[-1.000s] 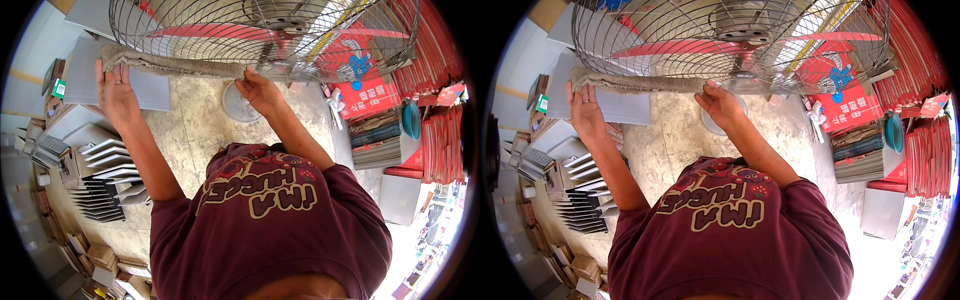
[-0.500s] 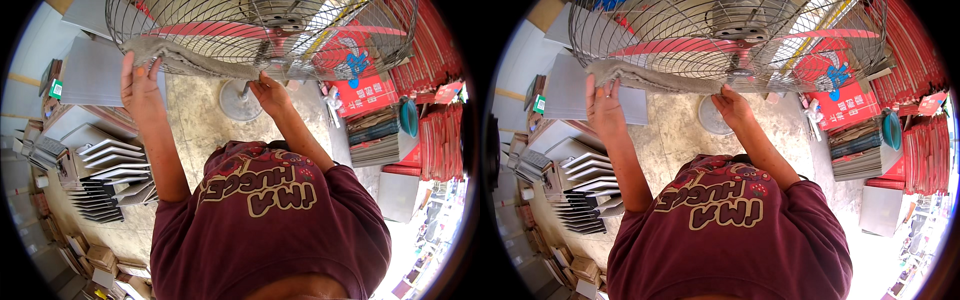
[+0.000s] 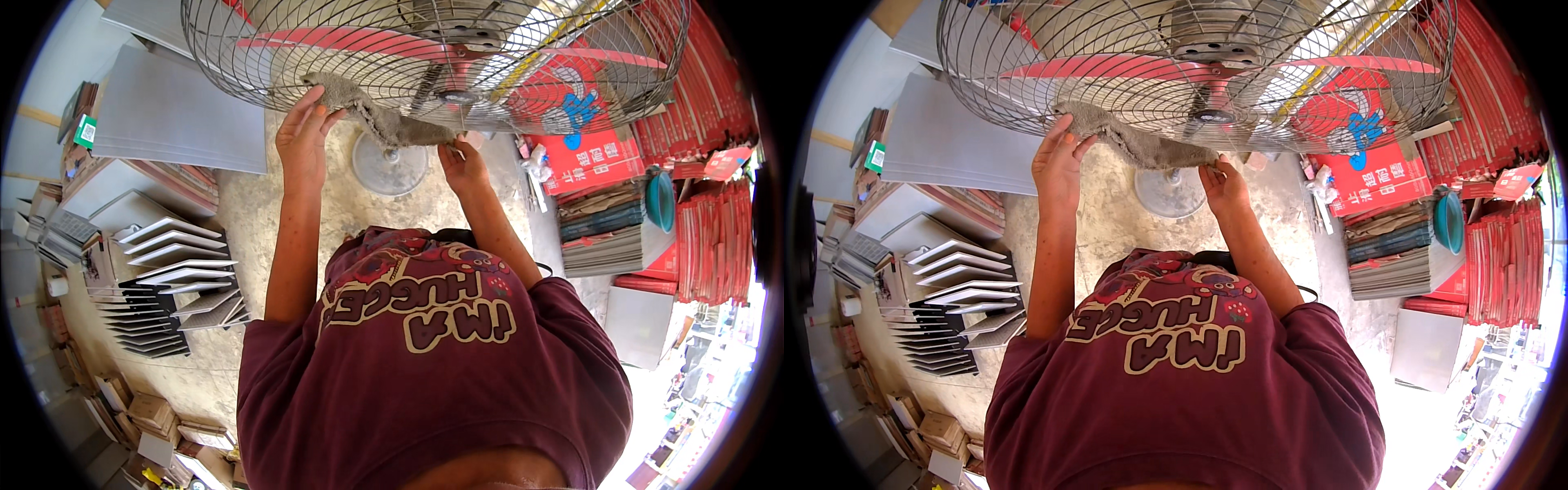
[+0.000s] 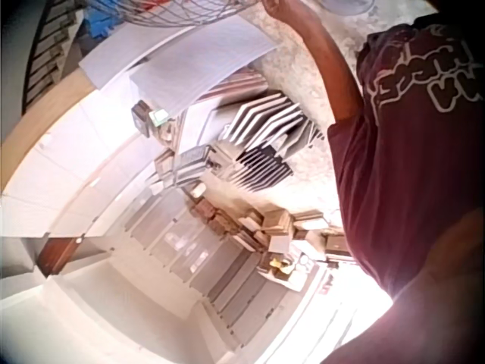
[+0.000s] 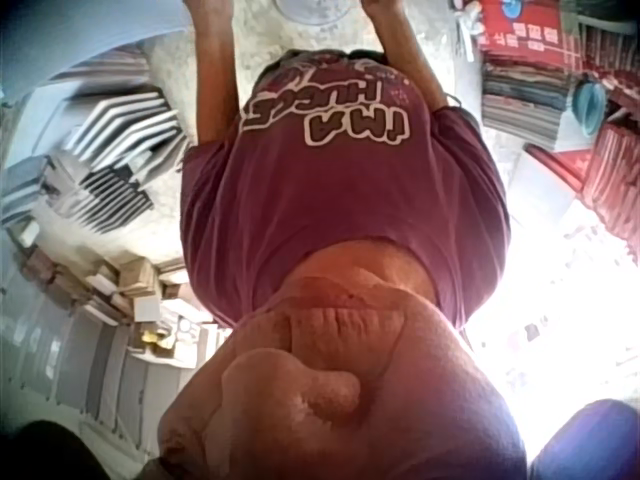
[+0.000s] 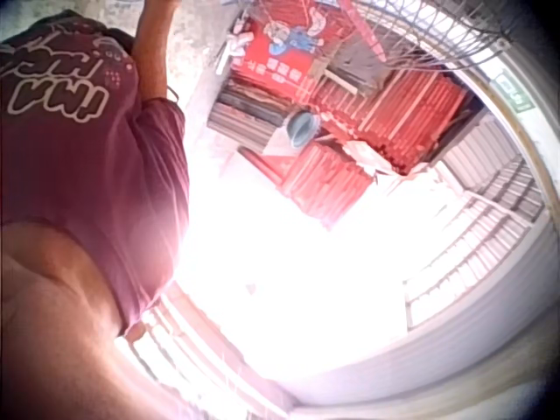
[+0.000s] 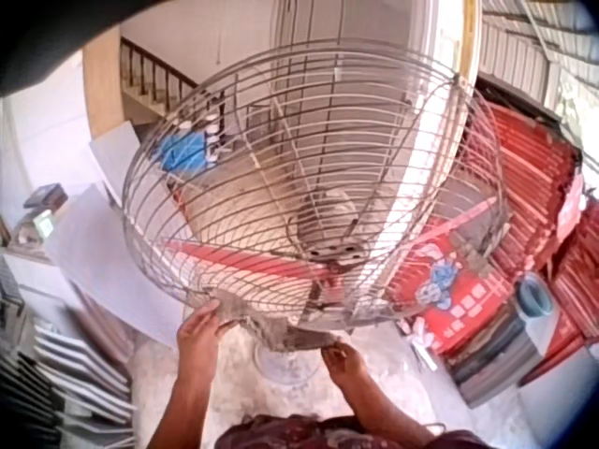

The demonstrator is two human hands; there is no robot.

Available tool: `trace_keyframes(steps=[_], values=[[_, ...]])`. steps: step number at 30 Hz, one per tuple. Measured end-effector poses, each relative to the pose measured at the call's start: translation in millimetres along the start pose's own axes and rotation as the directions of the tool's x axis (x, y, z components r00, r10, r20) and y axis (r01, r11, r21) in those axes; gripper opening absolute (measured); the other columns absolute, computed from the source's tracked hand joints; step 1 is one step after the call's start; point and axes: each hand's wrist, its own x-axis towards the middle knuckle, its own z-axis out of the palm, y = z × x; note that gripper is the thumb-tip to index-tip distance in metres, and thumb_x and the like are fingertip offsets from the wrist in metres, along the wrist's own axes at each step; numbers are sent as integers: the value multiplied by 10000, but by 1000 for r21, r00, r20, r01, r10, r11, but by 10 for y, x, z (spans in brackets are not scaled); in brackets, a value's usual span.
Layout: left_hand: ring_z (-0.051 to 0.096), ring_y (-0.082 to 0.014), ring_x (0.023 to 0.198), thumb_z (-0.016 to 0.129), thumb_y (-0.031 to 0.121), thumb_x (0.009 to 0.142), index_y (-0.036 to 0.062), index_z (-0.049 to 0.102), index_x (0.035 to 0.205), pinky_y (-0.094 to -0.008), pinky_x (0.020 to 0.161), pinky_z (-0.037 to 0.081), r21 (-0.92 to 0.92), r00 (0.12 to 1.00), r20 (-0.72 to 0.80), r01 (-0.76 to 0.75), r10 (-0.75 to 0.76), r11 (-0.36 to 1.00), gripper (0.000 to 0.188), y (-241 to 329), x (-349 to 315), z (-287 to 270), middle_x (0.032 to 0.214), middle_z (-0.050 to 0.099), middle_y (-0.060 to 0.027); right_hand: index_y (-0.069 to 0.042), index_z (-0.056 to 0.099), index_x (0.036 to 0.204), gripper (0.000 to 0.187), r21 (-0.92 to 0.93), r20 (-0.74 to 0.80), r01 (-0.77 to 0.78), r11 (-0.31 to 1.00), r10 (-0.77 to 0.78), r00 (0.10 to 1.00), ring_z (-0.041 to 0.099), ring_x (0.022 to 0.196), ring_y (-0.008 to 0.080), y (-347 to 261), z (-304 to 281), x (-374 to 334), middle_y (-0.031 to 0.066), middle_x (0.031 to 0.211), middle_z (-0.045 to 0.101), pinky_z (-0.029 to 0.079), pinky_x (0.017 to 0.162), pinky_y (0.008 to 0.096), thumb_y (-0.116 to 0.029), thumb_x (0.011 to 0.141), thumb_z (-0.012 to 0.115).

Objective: The person removes a dusty mesh filter from the front of an industrial floor fan by hand.

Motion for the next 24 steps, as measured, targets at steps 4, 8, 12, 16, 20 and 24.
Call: trace_keyframes(steps=[4, 8, 12, 16, 20, 24], values=[[553, -159, 902, 555, 32, 821, -35, 504, 1154, -388, 868, 455, -65, 983, -105, 142, -148, 988, 343, -151, -44, -295, 1020, 574, -63, -2, 490, 1063, 246, -1, 15, 19, 1000, -19, 1000, 516, 982, 278, -51, -45, 38, 155, 1066, 458, 469, 913, 399, 17, 818, 501], [547, -172, 930, 557, 24, 811, -38, 460, 1199, -368, 857, 442, -173, 963, -190, 160, -192, 972, 405, -200, -90, -633, 1025, 569, -73, -21, 487, 1091, 272, -60, 102, 74, 996, -67, 993, 522, 976, 264, -50, 24, -63, 141, 1068, 476, 457, 923, 400, 9, 821, 497], [535, -186, 941, 558, 22, 811, -28, 471, 1169, -353, 860, 424, -226, 947, -269, 115, -175, 967, 371, -160, -32, -854, 1031, 563, -69, -56, 497, 1077, 251, -144, 293, 165, 976, -117, 949, 539, 961, 222, 9, 275, -323, 95, 1051, 534, 445, 920, 392, -4, 832, 501], [512, -201, 985, 557, 26, 815, -3, 461, 1149, -355, 880, 408, -248, 926, -335, 91, -174, 964, 349, -64, 4, -909, 1074, 542, -77, -80, 519, 1025, 199, -171, 452, 239, 956, -140, 881, 560, 929, 188, 91, 634, -570, 53, 986, 577, 460, 884, 375, -3, 842, 509], [493, -218, 1023, 543, 24, 823, 16, 414, 1185, -371, 902, 400, -251, 925, -347, 66, -153, 966, 384, -105, -5, -1057, 1134, 504, -99, -80, 543, 987, 162, -180, 582, 337, 924, -176, 794, 582, 871, 163, 176, 957, -742, 33, 907, 593, 481, 851, 361, -3, 845, 522], [474, -226, 1037, 522, 24, 830, 38, 372, 1240, -383, 909, 394, -211, 899, -386, 134, -209, 968, 436, -129, -72, -1216, 1156, 481, -102, -75, 552, 991, 155, -222, 667, 383, 897, -146, 730, 580, 880, 146, 242, 1040, -814, 34, 936, 594, 485, 838, 346, -8, 858, 506]])
